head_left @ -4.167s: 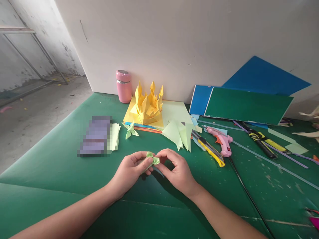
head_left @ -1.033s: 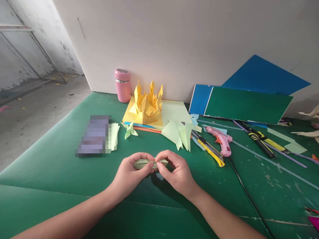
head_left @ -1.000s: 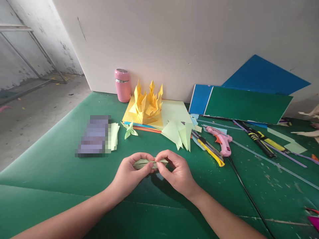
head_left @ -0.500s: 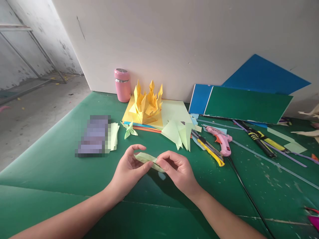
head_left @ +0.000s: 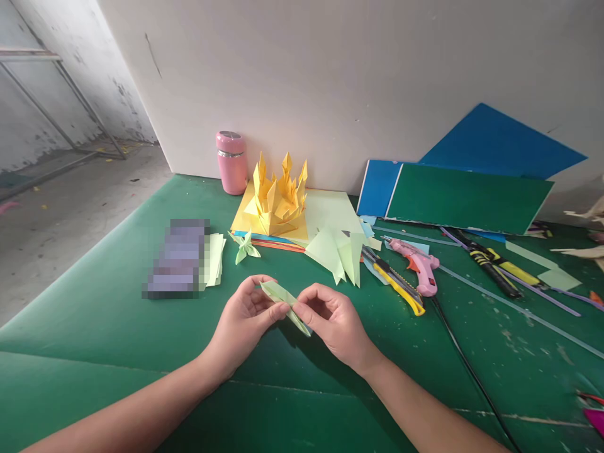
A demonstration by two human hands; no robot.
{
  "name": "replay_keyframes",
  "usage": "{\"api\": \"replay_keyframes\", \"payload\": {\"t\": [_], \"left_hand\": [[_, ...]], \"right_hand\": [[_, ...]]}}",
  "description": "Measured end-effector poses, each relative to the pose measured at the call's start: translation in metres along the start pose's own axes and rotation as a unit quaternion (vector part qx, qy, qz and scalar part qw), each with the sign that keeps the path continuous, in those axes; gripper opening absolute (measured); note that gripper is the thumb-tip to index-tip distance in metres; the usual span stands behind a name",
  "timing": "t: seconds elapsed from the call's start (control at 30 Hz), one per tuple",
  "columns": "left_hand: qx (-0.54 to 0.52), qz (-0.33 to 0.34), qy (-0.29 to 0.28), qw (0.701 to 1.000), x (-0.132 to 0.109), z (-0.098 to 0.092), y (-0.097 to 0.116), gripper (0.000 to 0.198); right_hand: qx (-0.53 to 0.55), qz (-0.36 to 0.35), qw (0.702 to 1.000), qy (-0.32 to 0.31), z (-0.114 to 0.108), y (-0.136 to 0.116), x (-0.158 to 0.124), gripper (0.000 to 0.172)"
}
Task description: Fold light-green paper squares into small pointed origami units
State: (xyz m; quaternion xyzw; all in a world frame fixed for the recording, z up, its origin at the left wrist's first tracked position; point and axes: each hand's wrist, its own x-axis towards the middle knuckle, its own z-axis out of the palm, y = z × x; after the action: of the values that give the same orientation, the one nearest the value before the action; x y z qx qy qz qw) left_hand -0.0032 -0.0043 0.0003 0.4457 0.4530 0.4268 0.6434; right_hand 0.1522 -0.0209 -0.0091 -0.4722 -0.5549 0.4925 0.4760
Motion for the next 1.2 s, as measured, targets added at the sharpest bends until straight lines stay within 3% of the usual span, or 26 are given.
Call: {"api": "replay_keyframes", "payload": {"t": [0.13,0.3,0.7,0.83,0.97,1.2], "left_hand": [[0.02,0.005,-0.01,1.0,-0.0006,0.001,0.0002,0.038],[0.002,0.022,0.005,1.0,-0.0016,0.0017,-0.0017,0.038],[-0.018,0.022,-0.019,0.999,-0.003,0.0016,-0.0004,0.031],[-0.019,0.012,-0.023,0.999,-0.003,0.0008,-0.0012,0.034],[-0.033,0.017,-0.026,0.999,-0.0021,0.0011,-0.0025,0.036],[-0.02,0.012,-0.01,1.0,-0.0012,0.0021,-0.0006,0.036]], "right_hand": [[-0.008,-0.005,1.0,0.027,0.002,0.0001,-0.0009,0.026],[0.018,0.042,0.999,-0.007,0.0018,0.0027,0.0011,0.028],[0.024,0.053,0.998,-0.04,-0.0003,0.0014,0.001,0.032],[0.024,0.02,0.998,-0.048,-0.0013,0.0023,0.0005,0.026],[0.003,-0.062,0.998,0.015,-0.0012,0.0018,-0.0014,0.006],[-0.06,-0.127,0.989,0.047,0.0006,0.0023,-0.0028,0.007]]}}
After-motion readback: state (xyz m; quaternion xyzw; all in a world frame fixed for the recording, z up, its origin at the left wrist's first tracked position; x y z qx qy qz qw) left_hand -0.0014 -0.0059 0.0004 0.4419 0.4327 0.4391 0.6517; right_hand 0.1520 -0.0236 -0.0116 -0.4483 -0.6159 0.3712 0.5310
